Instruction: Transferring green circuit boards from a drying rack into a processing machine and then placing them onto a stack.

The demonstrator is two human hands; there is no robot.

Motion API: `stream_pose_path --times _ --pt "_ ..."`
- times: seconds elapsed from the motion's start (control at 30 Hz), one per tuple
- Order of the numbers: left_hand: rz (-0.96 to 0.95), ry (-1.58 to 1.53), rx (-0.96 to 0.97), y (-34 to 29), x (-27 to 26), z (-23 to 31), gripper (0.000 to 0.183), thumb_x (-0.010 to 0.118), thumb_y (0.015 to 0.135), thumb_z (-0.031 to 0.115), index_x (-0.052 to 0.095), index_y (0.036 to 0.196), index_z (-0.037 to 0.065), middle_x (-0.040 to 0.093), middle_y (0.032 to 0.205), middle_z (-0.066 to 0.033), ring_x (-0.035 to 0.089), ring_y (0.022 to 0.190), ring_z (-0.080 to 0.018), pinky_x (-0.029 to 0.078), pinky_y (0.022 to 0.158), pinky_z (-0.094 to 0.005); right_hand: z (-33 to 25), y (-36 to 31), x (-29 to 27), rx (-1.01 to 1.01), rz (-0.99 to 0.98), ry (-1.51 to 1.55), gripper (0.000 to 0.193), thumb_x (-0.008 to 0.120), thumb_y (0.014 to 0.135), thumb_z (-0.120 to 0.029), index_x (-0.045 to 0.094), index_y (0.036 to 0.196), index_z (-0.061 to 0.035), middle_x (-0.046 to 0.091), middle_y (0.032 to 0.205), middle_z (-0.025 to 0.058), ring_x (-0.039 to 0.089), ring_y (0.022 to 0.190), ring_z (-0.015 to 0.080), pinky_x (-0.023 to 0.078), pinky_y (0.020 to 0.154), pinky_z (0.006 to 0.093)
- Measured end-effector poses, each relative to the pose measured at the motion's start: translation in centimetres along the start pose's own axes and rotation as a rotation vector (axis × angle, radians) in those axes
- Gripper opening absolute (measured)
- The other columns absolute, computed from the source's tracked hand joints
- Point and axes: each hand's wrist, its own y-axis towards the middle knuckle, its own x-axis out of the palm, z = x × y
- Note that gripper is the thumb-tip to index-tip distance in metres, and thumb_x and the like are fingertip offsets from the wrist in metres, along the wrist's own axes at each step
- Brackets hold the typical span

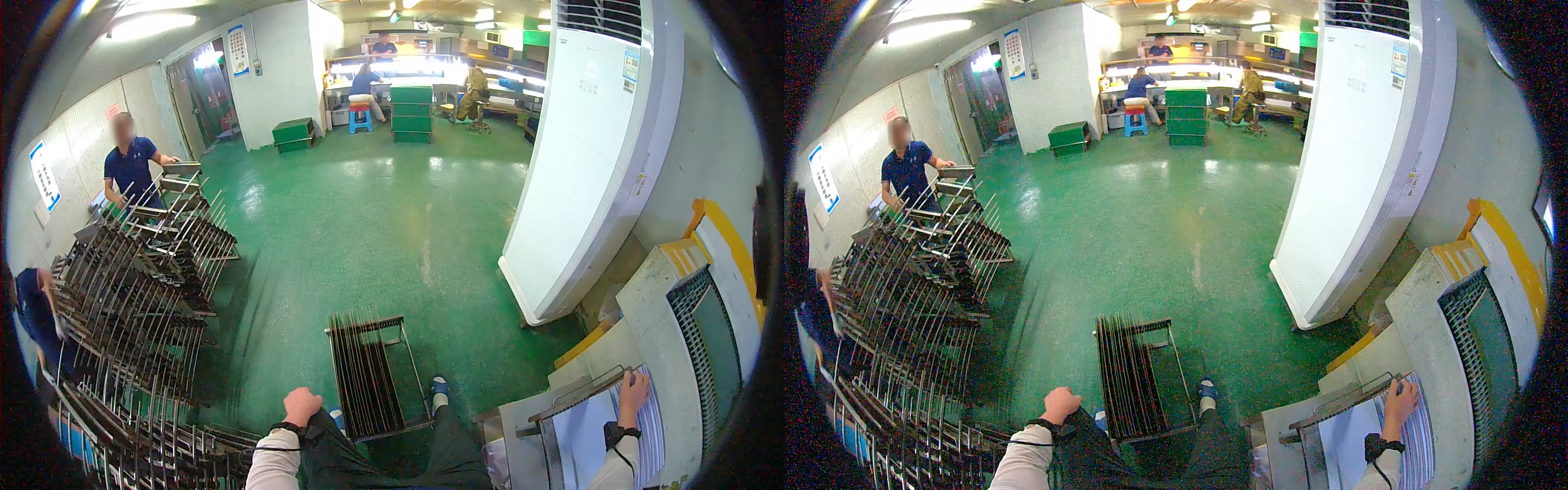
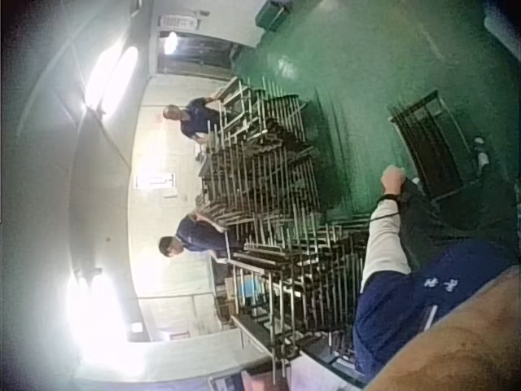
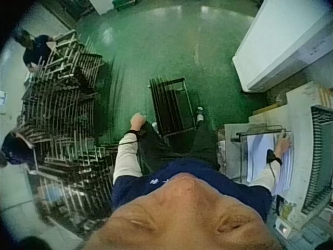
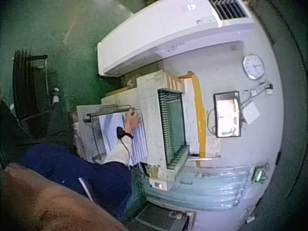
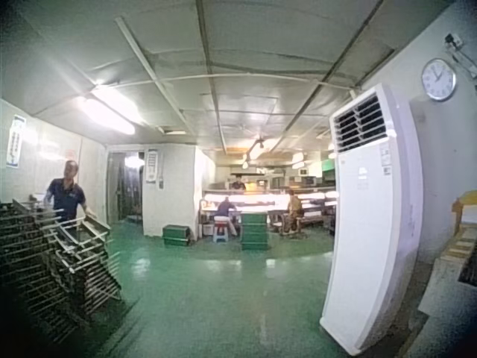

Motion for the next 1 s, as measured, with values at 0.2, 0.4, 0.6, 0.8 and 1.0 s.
stream_pose_path --times 0.2,0.4,0.6,0.8,1.0 --pt "-0.018 0.006 -0.020 -0.2 -0.3 0.1 0.039 0.060 0.073 0.037 0.074 0.094 0.006 0.070 0.099 -0.0194 0.067 0.095 -0.0369 0.052 0.085 -0.0459 -0.3 -0.1 -0.1 0.009 -0.008 0.016 0.039 0.060 0.090 -0.042 0.067 0.108 -0.0083 0.056 0.126 0.0082 0.050 0.120 0.0304 0.037 0.098 0.0524" --pt "-0.020 0.007 -0.017 -0.2 -0.4 0.3 0.039 0.061 0.074 0.037 0.074 0.094 0.006 0.070 0.100 -0.0194 0.067 0.096 -0.0366 0.052 0.086 -0.0456 0.4 0.0 0.6 -0.011 0.042 -0.006 0.039 0.058 0.091 -0.042 0.065 0.109 -0.0088 0.057 0.119 0.0064 0.051 0.118 0.0279 0.037 0.098 0.0510" --pt "-0.017 0.007 -0.021 -0.3 -0.5 0.3 0.040 0.061 0.074 0.038 0.073 0.094 0.006 0.070 0.100 -0.0195 0.067 0.097 -0.0367 0.052 0.086 -0.0458 0.3 0.0 0.9 -0.024 0.044 0.008 0.039 0.058 0.091 -0.042 0.065 0.108 -0.0076 0.057 0.118 0.0065 0.051 0.118 0.0275 0.037 0.098 0.0518" --pt "-0.007 0.005 -0.007 -0.3 -0.5 0.3 0.038 0.061 0.073 0.036 0.073 0.093 0.006 0.070 0.100 -0.0193 0.067 0.096 -0.0374 0.052 0.085 -0.0460 0.4 0.0 0.7 -0.028 0.063 -0.006 0.039 0.058 0.091 -0.042 0.065 0.107 -0.0066 0.057 0.118 0.0066 0.052 0.117 0.0281 0.037 0.098 0.0509" --pt "-0.009 0.008 0.005 -0.4 -0.6 0.3 0.039 0.060 0.074 0.036 0.073 0.093 0.006 0.070 0.100 -0.0196 0.067 0.095 -0.0374 0.053 0.085 -0.0457 0.3 0.0 0.6 -0.014 0.035 -0.003 0.040 0.057 0.092 -0.042 0.065 0.107 -0.0060 0.057 0.119 0.0071 0.051 0.117 0.0284 0.036 0.099 0.0505"
